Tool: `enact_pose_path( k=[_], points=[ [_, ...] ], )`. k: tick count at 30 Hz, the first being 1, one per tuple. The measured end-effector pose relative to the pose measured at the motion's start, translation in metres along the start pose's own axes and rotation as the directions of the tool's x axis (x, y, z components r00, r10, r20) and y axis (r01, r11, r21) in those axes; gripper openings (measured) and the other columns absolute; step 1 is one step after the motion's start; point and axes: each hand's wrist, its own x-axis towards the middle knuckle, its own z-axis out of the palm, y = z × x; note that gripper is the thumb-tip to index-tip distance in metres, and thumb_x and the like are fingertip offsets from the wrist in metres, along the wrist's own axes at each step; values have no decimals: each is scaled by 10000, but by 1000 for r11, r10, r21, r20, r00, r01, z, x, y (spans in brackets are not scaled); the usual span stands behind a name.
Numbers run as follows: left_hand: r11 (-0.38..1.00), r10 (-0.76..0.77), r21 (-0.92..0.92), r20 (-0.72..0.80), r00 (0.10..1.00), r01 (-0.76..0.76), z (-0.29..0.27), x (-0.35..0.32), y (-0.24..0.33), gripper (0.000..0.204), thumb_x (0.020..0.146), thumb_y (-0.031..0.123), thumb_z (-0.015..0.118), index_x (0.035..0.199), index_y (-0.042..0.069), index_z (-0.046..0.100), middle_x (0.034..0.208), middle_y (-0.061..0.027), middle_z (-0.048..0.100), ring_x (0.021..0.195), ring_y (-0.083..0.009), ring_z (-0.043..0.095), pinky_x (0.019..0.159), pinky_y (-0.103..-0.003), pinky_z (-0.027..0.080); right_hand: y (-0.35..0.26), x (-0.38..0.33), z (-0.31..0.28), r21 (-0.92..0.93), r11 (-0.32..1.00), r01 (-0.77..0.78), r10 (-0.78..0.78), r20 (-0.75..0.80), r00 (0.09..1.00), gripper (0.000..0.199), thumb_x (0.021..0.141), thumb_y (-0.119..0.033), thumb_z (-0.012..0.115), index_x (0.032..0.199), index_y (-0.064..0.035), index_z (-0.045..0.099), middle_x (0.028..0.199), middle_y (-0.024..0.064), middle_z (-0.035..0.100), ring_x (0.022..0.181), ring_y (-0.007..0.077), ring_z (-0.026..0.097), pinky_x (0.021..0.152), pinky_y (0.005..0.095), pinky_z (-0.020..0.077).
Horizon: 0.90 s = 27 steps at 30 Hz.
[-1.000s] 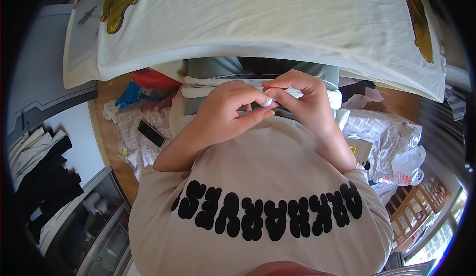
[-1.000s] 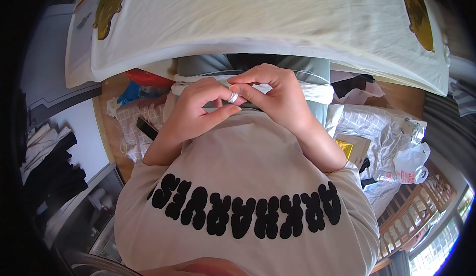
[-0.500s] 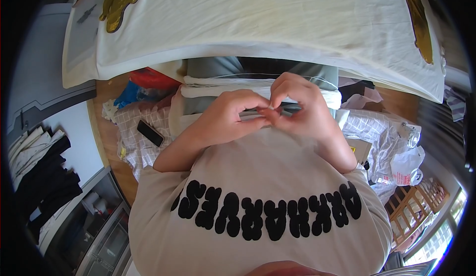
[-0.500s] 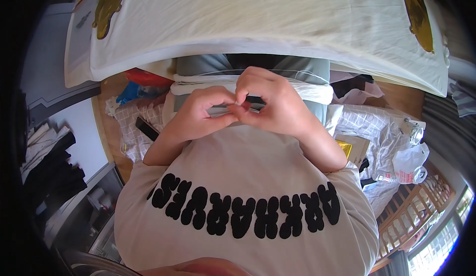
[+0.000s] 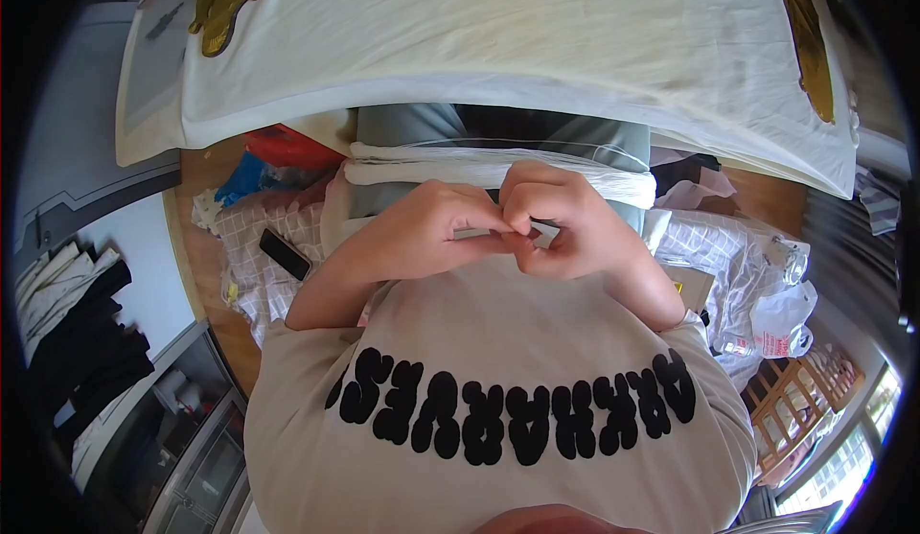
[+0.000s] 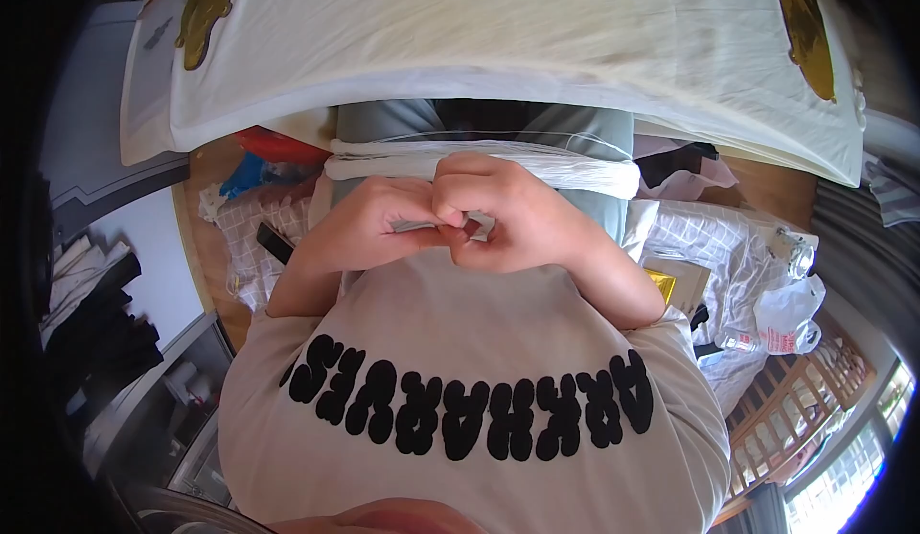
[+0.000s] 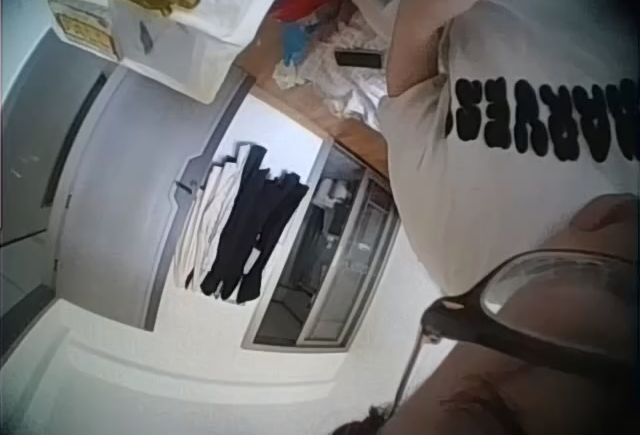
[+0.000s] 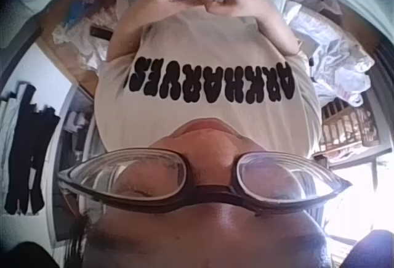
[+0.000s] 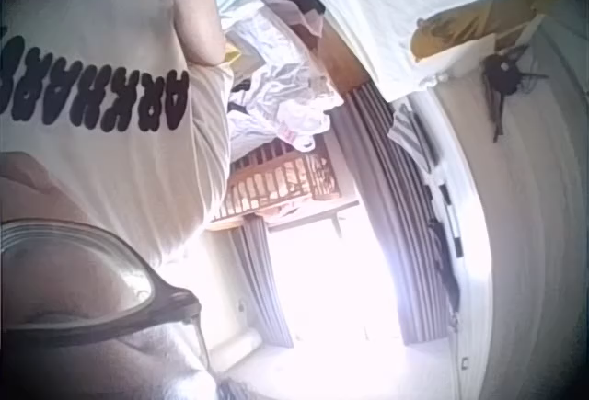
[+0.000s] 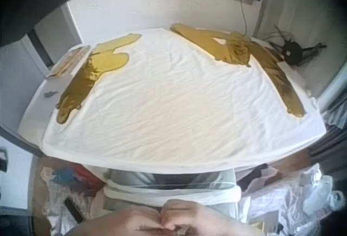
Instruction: Assembling folders by inserting yellow reflective sheets into backing cards and preparing small components with string.
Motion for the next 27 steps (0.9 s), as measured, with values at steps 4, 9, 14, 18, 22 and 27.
enact_pose_path(
  k=[4, 9, 14, 18, 22, 27],
  points=[
    [1000, -12, -25, -23, 1000, 12, -3, 0, -1, 218, 811, 44, 754, 1008, 6, 669, 896, -103, 713, 791, -192, 700, 708, -298, 508, 5, -1, -1, 27, 1000, -9, 10, -35, 999, 201, 632, 63, 627, 725, -55, 494, 748, 52, 527, 706, 216, 508, 599, 320, 407],
    [914, -43, -405, -132, 990, -15, 5, 2, -9, 317, 870, -65, 669, 955, 51, 386, 913, -104, 687, 884, -160, 701, 726, -272, 541, 16, -4, -4, 166, 982, -93, 129, -221, 967, 142, 794, 45, 637, 868, -49, 560, 903, 50, 567, 816, 159, 552, 728, 307, 456],
    [813, -141, -579, -85, 986, 66, 3, 4, -15, 372, 909, -49, 633, 893, 119, 301, 908, -103, 657, 973, -169, 688, 722, -253, 553, 8, -6, -7, 614, 750, -246, 437, -182, 881, 295, 953, 22, 530, 1247, 2, 549, 1183, 97, 615, 1055, 187, 598, 951, 338, 472],
    [743, -112, -669, -186, 976, -42, 7, 11, -20, 324, 915, -31, 635, 919, 101, 340, 974, -114, 660, 969, -165, 672, 725, -279, 570, 10, -15, -3, 653, 712, -259, 407, -83, 910, 292, 937, 75, 534, 1216, 15, 593, 1125, 104, 654, 991, 160, 638, 854, 302, 515],
    [724, -219, -688, -174, 960, 41, 7, 14, -16, 233, 931, 11, 638, 1008, 64, 425, 1011, -113, 678, 900, -153, 672, 731, -278, 572, 14, -16, -10, 587, 765, -265, 472, -230, 851, 215, 912, 81, 604, 1119, 25, 626, 1055, 104, 680, 915, 152, 665, 818, 278, 541],
    [735, -211, -678, -214, 954, 10, 10, 14, -16, 181, 964, 66, 603, 1080, 53, 464, 1016, -100, 684, 851, -150, 685, 707, -263, 567, 9, -23, -21, 549, 790, -273, 509, -340, 791, 182, 902, 75, 630, 1075, 20, 643, 1018, 96, 685, 905, 142, 669, 822, 265, 542]
  ],
)
